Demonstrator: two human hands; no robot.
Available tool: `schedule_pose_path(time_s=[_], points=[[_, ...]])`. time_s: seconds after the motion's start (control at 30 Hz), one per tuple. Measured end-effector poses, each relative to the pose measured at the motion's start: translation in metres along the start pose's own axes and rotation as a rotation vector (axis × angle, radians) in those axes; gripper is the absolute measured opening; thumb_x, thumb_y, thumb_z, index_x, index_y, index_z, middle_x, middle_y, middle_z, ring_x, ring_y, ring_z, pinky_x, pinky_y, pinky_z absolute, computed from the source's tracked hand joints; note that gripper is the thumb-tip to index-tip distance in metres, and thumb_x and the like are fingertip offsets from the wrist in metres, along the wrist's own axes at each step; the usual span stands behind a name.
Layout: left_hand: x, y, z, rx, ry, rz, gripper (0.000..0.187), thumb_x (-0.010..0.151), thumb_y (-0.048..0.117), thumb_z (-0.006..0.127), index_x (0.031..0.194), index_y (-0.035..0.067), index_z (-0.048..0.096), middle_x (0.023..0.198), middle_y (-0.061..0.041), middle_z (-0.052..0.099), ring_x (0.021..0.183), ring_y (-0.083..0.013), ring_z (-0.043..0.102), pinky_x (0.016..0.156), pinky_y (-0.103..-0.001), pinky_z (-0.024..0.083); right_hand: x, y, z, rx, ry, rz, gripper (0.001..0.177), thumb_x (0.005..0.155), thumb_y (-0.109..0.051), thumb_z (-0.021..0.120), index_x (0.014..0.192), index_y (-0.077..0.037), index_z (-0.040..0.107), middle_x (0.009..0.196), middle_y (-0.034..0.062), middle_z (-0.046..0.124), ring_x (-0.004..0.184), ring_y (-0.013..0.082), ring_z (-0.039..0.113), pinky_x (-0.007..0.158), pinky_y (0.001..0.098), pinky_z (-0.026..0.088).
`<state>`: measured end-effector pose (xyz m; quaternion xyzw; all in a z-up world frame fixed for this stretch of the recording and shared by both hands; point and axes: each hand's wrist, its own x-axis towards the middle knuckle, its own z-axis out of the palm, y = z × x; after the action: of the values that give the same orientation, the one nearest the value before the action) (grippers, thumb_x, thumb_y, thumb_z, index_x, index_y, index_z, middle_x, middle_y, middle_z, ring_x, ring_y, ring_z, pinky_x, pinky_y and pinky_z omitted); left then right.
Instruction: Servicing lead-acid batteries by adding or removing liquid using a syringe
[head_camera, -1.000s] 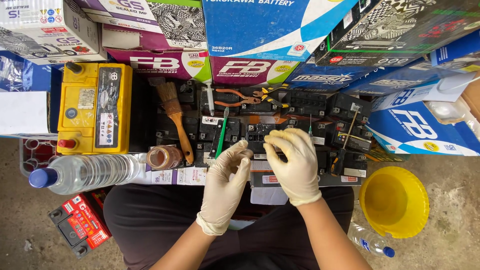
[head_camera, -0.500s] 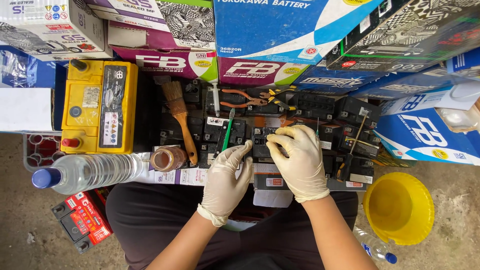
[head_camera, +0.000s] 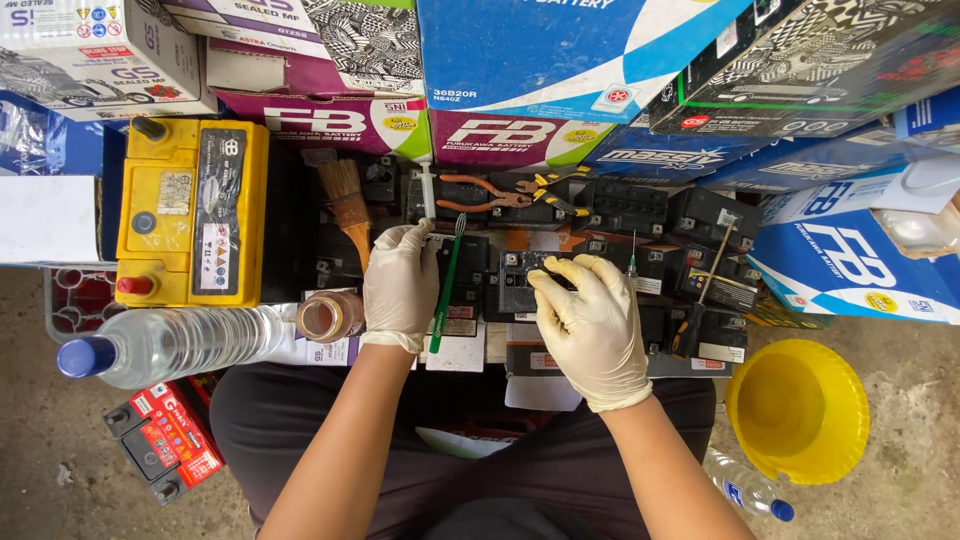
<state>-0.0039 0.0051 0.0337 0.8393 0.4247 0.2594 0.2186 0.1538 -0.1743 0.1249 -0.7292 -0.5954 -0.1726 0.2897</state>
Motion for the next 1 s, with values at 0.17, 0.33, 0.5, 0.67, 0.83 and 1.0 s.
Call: schedule_pose_path(time_s=[0.17, 0.33, 0.5, 0.67, 0.83, 1.0], points=[[0.004, -0.005, -0.001, 0.001, -0.065, -0.044, 0.023, 0.095, 0.017, 0.069, 0.118, 0.017, 0.075, 0.104, -0.007, 0.069, 0.1, -0.0341, 0.07, 0.079, -0.049, 0.061, -0.005, 0.003, 0.005, -0.05, -0.016, -0.044, 0.015, 0.087, -0.012, 0.074, 0.099, -0.019, 0.079, 0.105, 0.0074, 0.071, 0.105, 0.0309, 0.067, 0.091, 0.0425, 0.056], [0.005, -0.011, 0.004, 0.0, -0.07, -0.035, 0.022, 0.095, 0.015, 0.07, 0.117, 0.016, 0.075, 0.104, -0.008, 0.069, 0.102, -0.0346, 0.069, 0.08, -0.048, 0.061, -0.012, 0.009, 0.006, -0.066, -0.051, -0.089, 0.024, 0.085, -0.009, 0.069, 0.104, -0.02, 0.079, 0.107, 0.0083, 0.07, 0.108, 0.0318, 0.065, 0.092, 0.0439, 0.056], [0.005, -0.026, 0.018, 0.067, -0.048, -0.009, 0.017, 0.093, 0.019, 0.072, 0.11, 0.021, 0.078, 0.102, -0.002, 0.066, 0.102, -0.0277, 0.068, 0.081, -0.042, 0.062, -0.015, 0.009, 0.007, -0.084, -0.039, -0.081, 0.035, 0.084, -0.006, 0.063, 0.111, -0.022, 0.078, 0.111, 0.0067, 0.07, 0.111, 0.0302, 0.065, 0.095, 0.0424, 0.054], [0.007, -0.023, 0.017, 0.09, -0.037, -0.001, 0.015, 0.091, 0.021, 0.075, 0.106, 0.021, 0.079, 0.101, -0.002, 0.066, 0.1, -0.028, 0.069, 0.079, -0.043, 0.062, -0.02, 0.007, 0.014, -0.025, 0.031, -0.03, 0.04, 0.087, -0.003, 0.061, 0.121, -0.018, 0.075, 0.112, 0.0088, 0.071, 0.109, 0.0311, 0.066, 0.098, 0.0418, 0.053], [0.01, -0.011, 0.006, 0.11, -0.049, -0.022, 0.013, 0.091, 0.022, 0.076, 0.103, 0.02, 0.08, 0.098, -0.002, 0.065, 0.097, -0.0282, 0.069, 0.077, -0.044, 0.063, -0.02, 0.004, 0.004, 0.139, 0.111, 0.03, 0.039, 0.086, 0.005, 0.062, 0.119, -0.008, 0.076, 0.106, 0.0129, 0.074, 0.102, 0.0343, 0.07, 0.097, 0.0438, 0.055], [0.011, -0.01, 0.01, 0.138, -0.015, -0.002, 0.008, 0.089, 0.022, 0.076, 0.096, 0.019, 0.077, 0.095, -0.002, 0.064, 0.094, -0.0281, 0.069, 0.074, -0.043, 0.063, -0.028, 0.0, -0.002, 0.157, 0.178, 0.137, 0.033, 0.089, 0.005, 0.066, 0.12, -0.003, 0.074, 0.113, 0.0146, 0.074, 0.105, 0.0388, 0.069, 0.096, 0.0484, 0.055]])
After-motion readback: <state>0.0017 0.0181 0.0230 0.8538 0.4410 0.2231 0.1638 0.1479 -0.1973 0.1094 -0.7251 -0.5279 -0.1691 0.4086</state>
